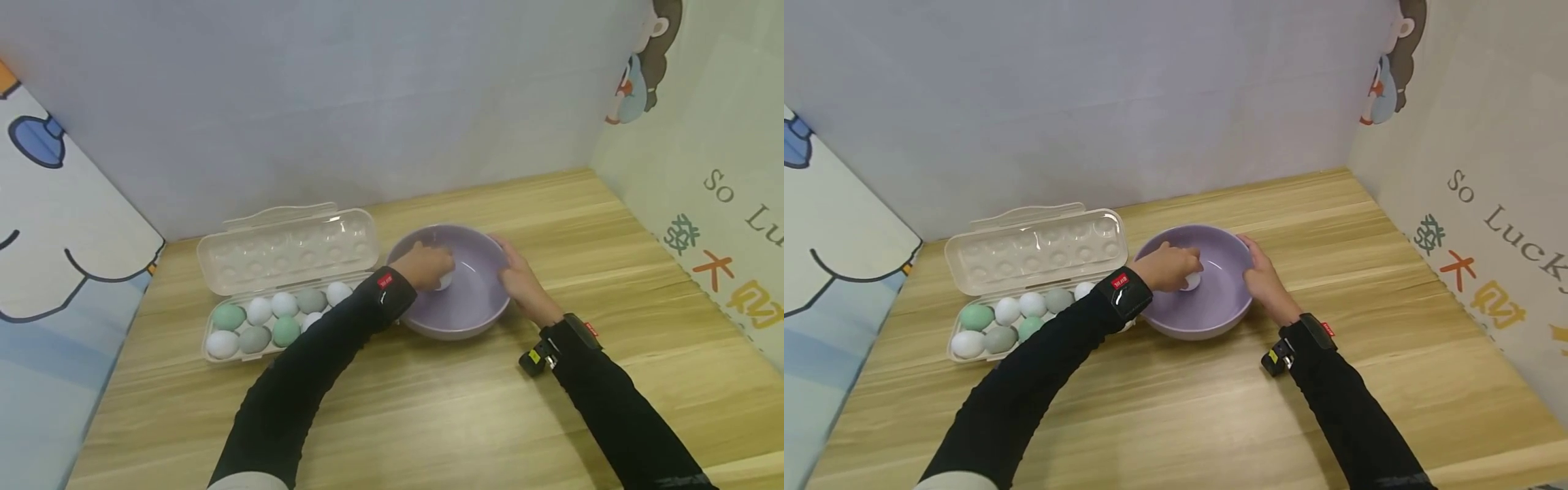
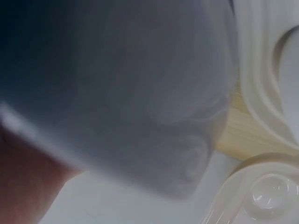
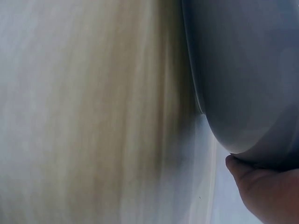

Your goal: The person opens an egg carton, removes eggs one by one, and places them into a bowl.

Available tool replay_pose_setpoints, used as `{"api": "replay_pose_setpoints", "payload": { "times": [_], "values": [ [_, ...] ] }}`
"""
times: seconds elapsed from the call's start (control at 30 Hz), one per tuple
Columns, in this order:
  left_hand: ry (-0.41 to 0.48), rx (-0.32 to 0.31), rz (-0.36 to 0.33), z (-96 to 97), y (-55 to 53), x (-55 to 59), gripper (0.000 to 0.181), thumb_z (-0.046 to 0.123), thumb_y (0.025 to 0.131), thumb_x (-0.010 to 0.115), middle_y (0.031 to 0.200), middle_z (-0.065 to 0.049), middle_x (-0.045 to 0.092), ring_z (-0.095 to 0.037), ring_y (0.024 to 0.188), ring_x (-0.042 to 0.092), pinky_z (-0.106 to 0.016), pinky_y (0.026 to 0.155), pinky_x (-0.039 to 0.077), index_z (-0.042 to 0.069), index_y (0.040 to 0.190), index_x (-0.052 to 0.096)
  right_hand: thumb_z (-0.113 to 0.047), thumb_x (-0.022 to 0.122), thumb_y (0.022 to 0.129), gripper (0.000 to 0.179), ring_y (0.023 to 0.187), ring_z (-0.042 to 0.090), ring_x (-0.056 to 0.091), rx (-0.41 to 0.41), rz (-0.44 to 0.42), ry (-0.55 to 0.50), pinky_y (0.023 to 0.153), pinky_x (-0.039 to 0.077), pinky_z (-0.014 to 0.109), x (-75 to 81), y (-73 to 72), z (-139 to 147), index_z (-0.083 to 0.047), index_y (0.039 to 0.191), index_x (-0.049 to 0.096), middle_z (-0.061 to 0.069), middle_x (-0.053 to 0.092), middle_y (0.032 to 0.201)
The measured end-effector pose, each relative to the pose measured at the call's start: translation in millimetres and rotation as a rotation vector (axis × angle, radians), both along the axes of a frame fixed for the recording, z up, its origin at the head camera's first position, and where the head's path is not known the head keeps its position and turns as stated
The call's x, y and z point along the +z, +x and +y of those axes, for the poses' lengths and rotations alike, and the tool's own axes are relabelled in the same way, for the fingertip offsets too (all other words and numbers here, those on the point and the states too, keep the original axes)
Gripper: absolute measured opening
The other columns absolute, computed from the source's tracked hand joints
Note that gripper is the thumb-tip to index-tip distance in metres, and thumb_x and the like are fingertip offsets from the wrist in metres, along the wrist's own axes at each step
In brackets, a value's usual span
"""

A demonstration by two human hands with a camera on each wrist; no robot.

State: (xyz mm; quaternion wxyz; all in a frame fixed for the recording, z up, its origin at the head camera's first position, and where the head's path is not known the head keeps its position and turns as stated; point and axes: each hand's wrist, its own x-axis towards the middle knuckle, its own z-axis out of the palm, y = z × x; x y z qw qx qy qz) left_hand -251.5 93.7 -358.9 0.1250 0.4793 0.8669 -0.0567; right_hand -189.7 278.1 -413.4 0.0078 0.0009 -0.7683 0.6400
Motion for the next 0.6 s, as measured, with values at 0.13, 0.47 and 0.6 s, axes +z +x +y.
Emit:
{"api": "replay_pose_setpoints", "payload": {
  "times": [0.13, 0.47, 0.6],
  "values": [
    [0.019, -0.016, 0.024, -1.2, 0.1, -4.7, 0.024, 0.012, 0.077, 0.066, 0.103, -0.003, 0.051, -0.02, 0.092, 0.051, -0.043, 0.082, 0.038, 0.012, 0.1, 0.059, 0.016, 0.029, 0.066, 0.077, 0.122, 0.036, 0.031, 0.004, 0.006, -0.001, 0.098, 0.031, 0.052, 1.6, 0.0, -1.8, -0.01, 0.138, 0.025, 0.016, 0.028, 0.14],
    [0.031, 0.005, 0.046, -7.3, 7.1, 8.3, 0.028, 0.016, 0.079, 0.066, 0.106, -0.004, 0.052, -0.021, 0.096, 0.051, -0.044, 0.085, 0.039, 0.011, 0.106, 0.058, 0.016, 0.029, 0.066, 0.078, 0.123, 0.037, 0.03, 0.01, -0.001, -0.007, 0.098, 0.031, 0.053, 1.1, 0.3, -2.8, -0.01, 0.138, 0.025, 0.016, 0.027, 0.14],
    [0.073, 0.008, 0.08, -20.4, 9.8, 30.5, 0.03, 0.02, 0.081, 0.064, 0.109, -0.004, 0.052, -0.021, 0.098, 0.051, -0.043, 0.086, 0.039, 0.012, 0.11, 0.057, 0.016, 0.03, 0.064, 0.079, 0.122, 0.036, 0.031, 0.004, -0.003, 0.015, 0.096, 0.033, 0.053, 0.5, 0.3, -0.3, -0.012, 0.138, 0.026, 0.015, 0.028, 0.14]
  ]
}}
